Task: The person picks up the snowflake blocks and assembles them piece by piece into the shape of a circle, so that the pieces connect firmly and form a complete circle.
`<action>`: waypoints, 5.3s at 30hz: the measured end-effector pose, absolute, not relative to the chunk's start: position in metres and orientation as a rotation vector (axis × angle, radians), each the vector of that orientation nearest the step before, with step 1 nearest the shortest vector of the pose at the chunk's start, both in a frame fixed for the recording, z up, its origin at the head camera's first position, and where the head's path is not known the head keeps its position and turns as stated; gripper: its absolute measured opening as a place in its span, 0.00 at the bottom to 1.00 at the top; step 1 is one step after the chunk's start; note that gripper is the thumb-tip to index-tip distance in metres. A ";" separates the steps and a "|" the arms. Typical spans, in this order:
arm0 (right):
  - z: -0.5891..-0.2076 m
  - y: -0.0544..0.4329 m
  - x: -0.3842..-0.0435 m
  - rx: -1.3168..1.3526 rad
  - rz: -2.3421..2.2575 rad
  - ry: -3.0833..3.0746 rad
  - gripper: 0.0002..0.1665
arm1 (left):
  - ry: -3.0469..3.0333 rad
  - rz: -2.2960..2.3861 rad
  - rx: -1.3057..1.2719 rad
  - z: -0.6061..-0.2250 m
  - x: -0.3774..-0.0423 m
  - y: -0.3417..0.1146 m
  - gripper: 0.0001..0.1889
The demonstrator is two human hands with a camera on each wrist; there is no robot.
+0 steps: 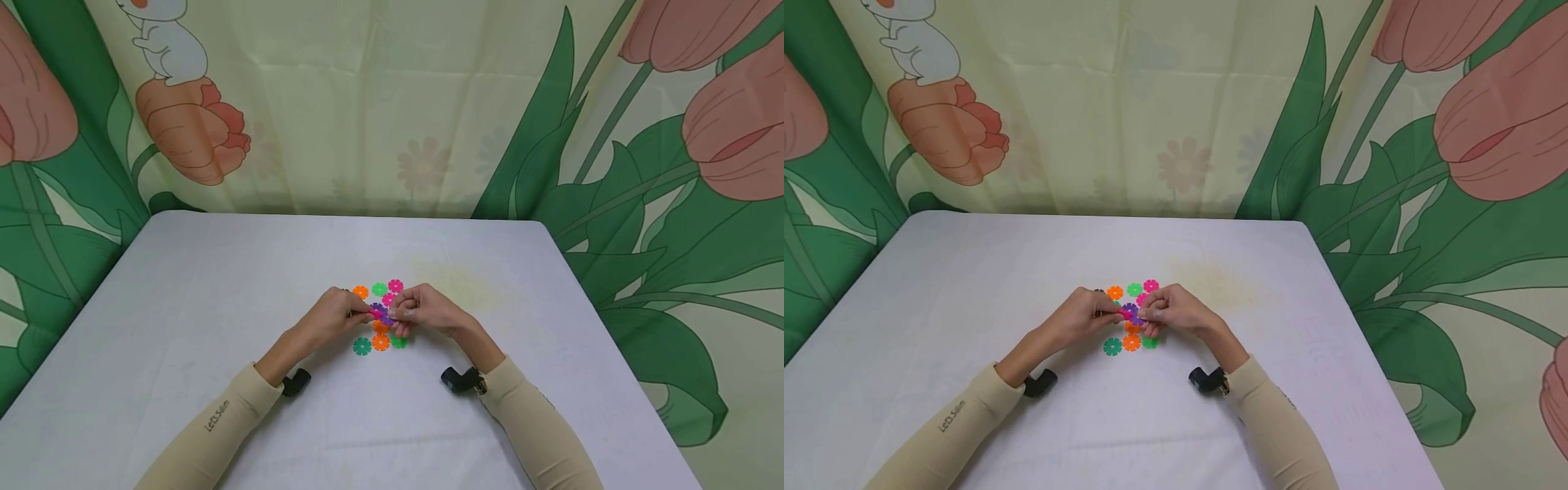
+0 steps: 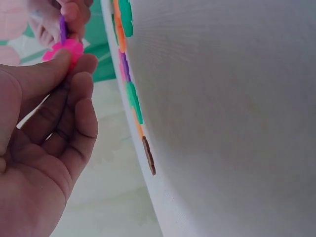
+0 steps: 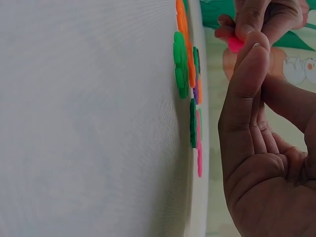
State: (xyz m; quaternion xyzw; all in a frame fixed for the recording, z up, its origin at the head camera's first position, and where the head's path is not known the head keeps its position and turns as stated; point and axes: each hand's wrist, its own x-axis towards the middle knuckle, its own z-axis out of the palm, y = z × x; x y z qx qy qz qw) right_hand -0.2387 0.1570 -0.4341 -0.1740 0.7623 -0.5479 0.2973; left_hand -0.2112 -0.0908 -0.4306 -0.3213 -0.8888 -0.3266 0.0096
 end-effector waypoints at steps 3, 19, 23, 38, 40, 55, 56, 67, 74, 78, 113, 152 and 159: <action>-0.435 0.158 -0.239 -0.460 -1.461 2.016 0.06 | -2.759 -1.021 -1.021 -0.433 -0.212 -0.090 0.07; -0.432 0.155 -0.237 -0.402 -1.495 2.003 0.11 | -2.782 -1.070 -0.921 -0.434 -0.211 -0.090 0.08; -0.431 0.155 -0.237 -0.381 -1.487 2.015 0.12 | -2.803 -1.130 -0.839 -0.433 -0.211 -0.091 0.08; -0.429 0.156 -0.238 -0.348 -1.563 1.953 0.09 | -2.906 -1.327 -0.714 -0.431 -0.211 -0.091 0.14; -0.430 0.155 -0.238 -0.349 -1.577 1.949 0.09 | -2.925 -1.384 -0.751 -0.430 -0.211 -0.090 0.15; -0.430 0.154 -0.236 -0.391 -1.583 1.896 0.12 | -2.918 -1.934 -0.568 -0.434 -0.212 -0.089 0.16; -0.429 0.155 -0.237 -0.392 -1.574 1.909 0.13 | -2.912 -1.948 -0.564 -0.433 -0.211 -0.089 0.16; -0.419 0.183 -0.246 -0.306 -1.340 2.358 0.14 | -2.878 -2.068 -0.492 -0.432 -0.210 -0.089 0.18; -0.423 0.182 -0.245 -0.261 -1.132 2.537 0.11 | -2.867 -2.090 -0.433 -0.433 -0.209 -0.090 0.17; -0.426 0.173 -0.242 -0.349 -0.997 2.589 0.15 | -2.878 -2.082 -0.398 -0.434 -0.209 -0.090 0.17; -0.422 0.169 -0.239 -0.396 -1.023 2.540 0.10 | -2.878 -2.095 -0.407 -0.432 -0.210 -0.091 0.18; -0.407 0.170 -0.237 -0.608 -1.187 2.490 0.07 | -2.852 -2.202 -0.344 -0.436 -0.214 -0.090 0.20; -0.405 0.166 -0.235 -0.657 -1.217 2.477 0.07 | -2.838 -2.203 -0.321 -0.435 -0.212 -0.092 0.19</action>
